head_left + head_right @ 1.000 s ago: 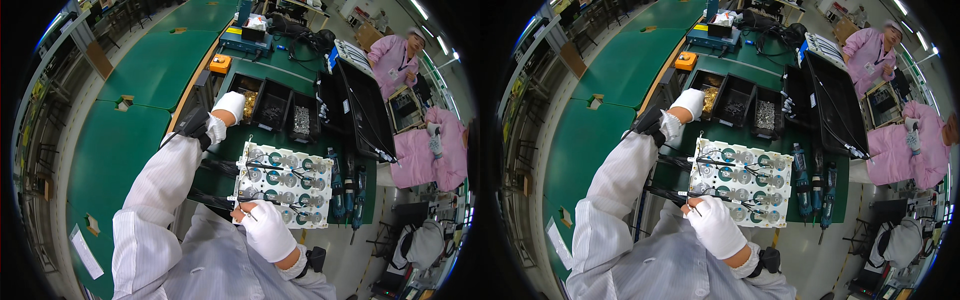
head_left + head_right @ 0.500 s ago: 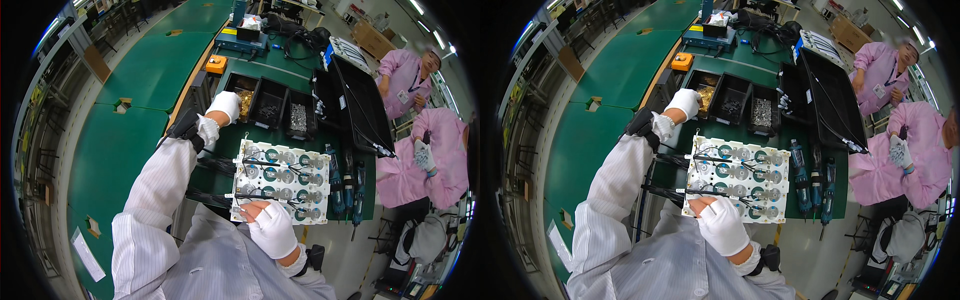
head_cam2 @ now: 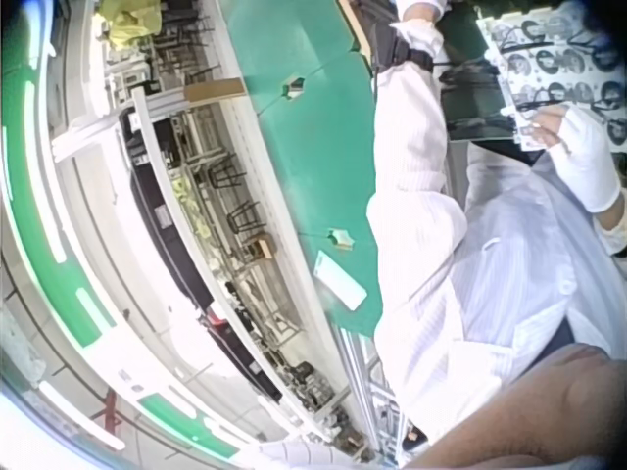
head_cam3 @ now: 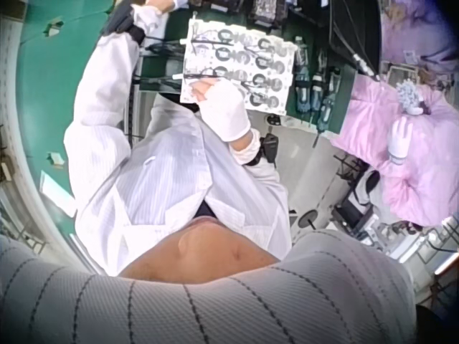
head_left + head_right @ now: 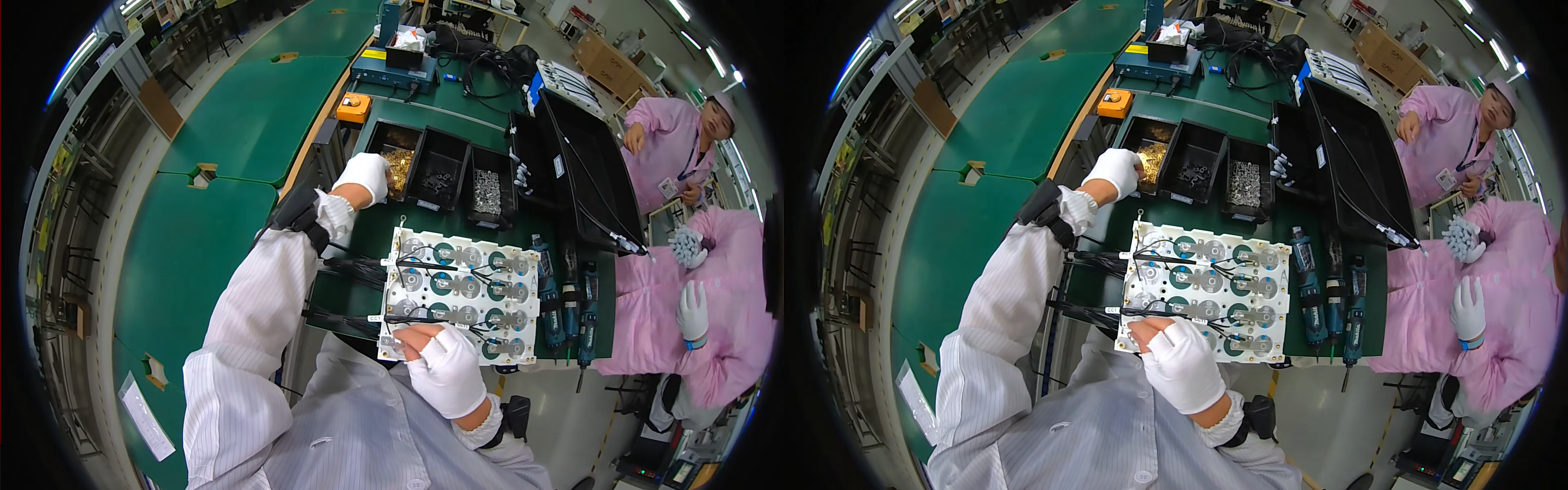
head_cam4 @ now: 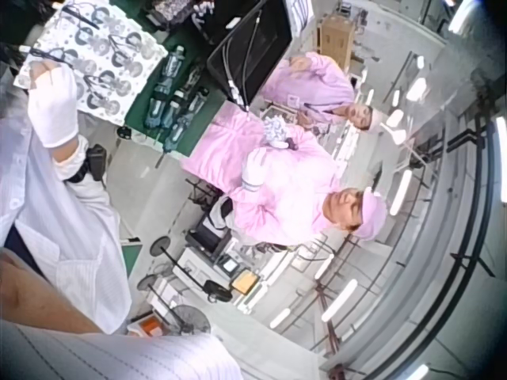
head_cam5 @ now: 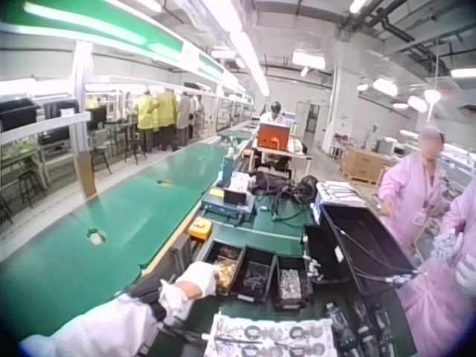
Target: Connecting electrical wires to cells and securing them with an electric screwdriver to assemble a large battery pack.
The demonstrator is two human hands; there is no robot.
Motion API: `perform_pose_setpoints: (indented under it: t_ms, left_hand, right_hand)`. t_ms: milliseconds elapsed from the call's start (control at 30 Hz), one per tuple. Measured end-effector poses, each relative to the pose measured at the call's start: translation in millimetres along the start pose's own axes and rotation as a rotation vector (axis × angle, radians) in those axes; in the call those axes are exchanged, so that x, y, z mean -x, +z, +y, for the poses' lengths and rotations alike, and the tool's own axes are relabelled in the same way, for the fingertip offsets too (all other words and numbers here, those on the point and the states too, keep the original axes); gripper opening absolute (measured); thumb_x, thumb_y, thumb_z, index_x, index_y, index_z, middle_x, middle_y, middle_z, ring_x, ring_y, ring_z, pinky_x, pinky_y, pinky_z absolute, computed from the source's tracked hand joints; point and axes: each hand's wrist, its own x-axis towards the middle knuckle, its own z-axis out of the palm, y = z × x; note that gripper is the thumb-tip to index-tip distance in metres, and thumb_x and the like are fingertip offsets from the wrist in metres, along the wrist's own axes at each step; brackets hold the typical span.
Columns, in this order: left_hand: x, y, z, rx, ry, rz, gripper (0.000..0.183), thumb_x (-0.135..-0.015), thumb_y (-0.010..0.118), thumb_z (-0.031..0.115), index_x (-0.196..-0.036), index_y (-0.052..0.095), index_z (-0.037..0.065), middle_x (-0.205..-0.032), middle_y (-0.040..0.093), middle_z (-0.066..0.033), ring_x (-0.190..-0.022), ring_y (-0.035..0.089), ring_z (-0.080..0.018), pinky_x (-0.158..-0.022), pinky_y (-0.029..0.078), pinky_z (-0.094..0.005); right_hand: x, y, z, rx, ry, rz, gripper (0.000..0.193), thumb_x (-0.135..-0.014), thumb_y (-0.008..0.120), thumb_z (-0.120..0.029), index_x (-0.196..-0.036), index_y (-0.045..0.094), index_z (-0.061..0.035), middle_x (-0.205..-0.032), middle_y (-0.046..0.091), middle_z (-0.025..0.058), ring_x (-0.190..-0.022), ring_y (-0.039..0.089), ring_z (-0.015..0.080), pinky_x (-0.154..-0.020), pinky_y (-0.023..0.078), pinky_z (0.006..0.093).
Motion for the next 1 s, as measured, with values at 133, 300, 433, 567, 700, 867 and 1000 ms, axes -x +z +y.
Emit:
perform_pose_setpoints:
  t_ms: [133,300,433,567,700,867,1000]
  left_hand:
    - [16.3,-23.2,11.3,0.236,-0.017,0.061,0.015,-0.087,0.075,0.015,-0.096,0.078,0.004,-0.091,0.076,-0.018,-0.085,0.074,-0.0313,-0.08,0.058,-0.0373]
    - [116.0,-88.4,58.1,1.195,-0.026,-0.109,0.011,-0.094,0.063,0.0,-0.099,0.072,-0.002,-0.091,0.072,-0.0054,-0.077,0.065,-0.0094,-0.073,0.054,-0.0233]
    - [186.9,-101.4,87.5,1.297,-0.044,-0.262,0.014,-0.094,0.072,0.006,-0.104,0.073,-0.004,-0.093,0.074,-0.0092,-0.077,0.068,-0.0118,-0.073,0.056,-0.0267]
    - [211.0,-83.5,96.5,1.379,-0.072,-0.267,0.02,-0.093,0.074,0.007,-0.11,0.072,-0.003,-0.096,0.075,-0.0103,-0.084,0.07,-0.0125,-0.077,0.057,-0.0266]
    - [221.4,-77.9,102.2,1.325,-0.05,-0.149,0.021,-0.092,0.075,0.005,-0.112,0.071,-0.002,-0.095,0.075,-0.0083,-0.082,0.069,-0.0104,-0.076,0.056,-0.0244]
    - [226.3,-75.1,104.1,1.31,-0.049,-0.133,0.018,-0.088,0.078,0.002,-0.104,0.073,-0.001,-0.097,0.074,-0.0078,-0.085,0.07,-0.0117,-0.077,0.057,-0.0257]
    - [224.7,-75.6,98.9,1.275,-0.039,-0.226,0.013,-0.087,0.079,0.002,-0.1,0.075,0.001,-0.096,0.074,-0.0048,-0.083,0.069,-0.0093,-0.074,0.056,-0.0239]
  right_hand:
    - [-1.7,-7.6,0.8,-0.05,0.083,0.117,0.024,-0.078,0.078,0.002,-0.098,0.073,-0.009,-0.09,0.071,0.0091,-0.078,0.07,0.0273,-0.069,0.055,0.0359]
    - [-6.5,-35.7,-0.6,-0.049,0.183,0.267,0.021,-0.08,0.079,0.002,-0.099,0.074,-0.0073,-0.092,0.072,0.0096,-0.079,0.07,0.025,-0.07,0.056,0.0333]
    - [-19.8,-44.1,-4.3,-0.137,0.208,0.31,0.019,-0.083,0.079,0.002,-0.099,0.074,-0.0059,-0.092,0.073,0.01,-0.079,0.07,0.0225,-0.069,0.055,0.0317]
    - [-29.0,-36.2,-5.1,-0.27,0.158,0.348,0.019,-0.082,0.08,0.002,-0.099,0.075,-0.0048,-0.09,0.073,0.0102,-0.077,0.07,0.022,-0.068,0.055,0.0311]
    - [-28.6,-32.0,-1.7,-0.251,0.13,0.345,0.021,-0.081,0.081,0.003,-0.099,0.075,-0.0055,-0.093,0.072,0.0097,-0.077,0.069,0.0226,-0.067,0.054,0.0315]
    - [-27.2,-32.9,-0.3,-0.17,0.076,0.327,0.024,-0.079,0.081,0.003,-0.099,0.076,-0.0086,-0.092,0.07,0.0075,-0.076,0.067,0.0212,-0.066,0.053,0.0316]
    - [-27.0,-33.5,2.5,-0.18,0.058,0.294,0.027,-0.077,0.081,0.005,-0.098,0.077,-0.0104,-0.09,0.068,0.0062,-0.076,0.066,0.0198,-0.065,0.052,0.031]
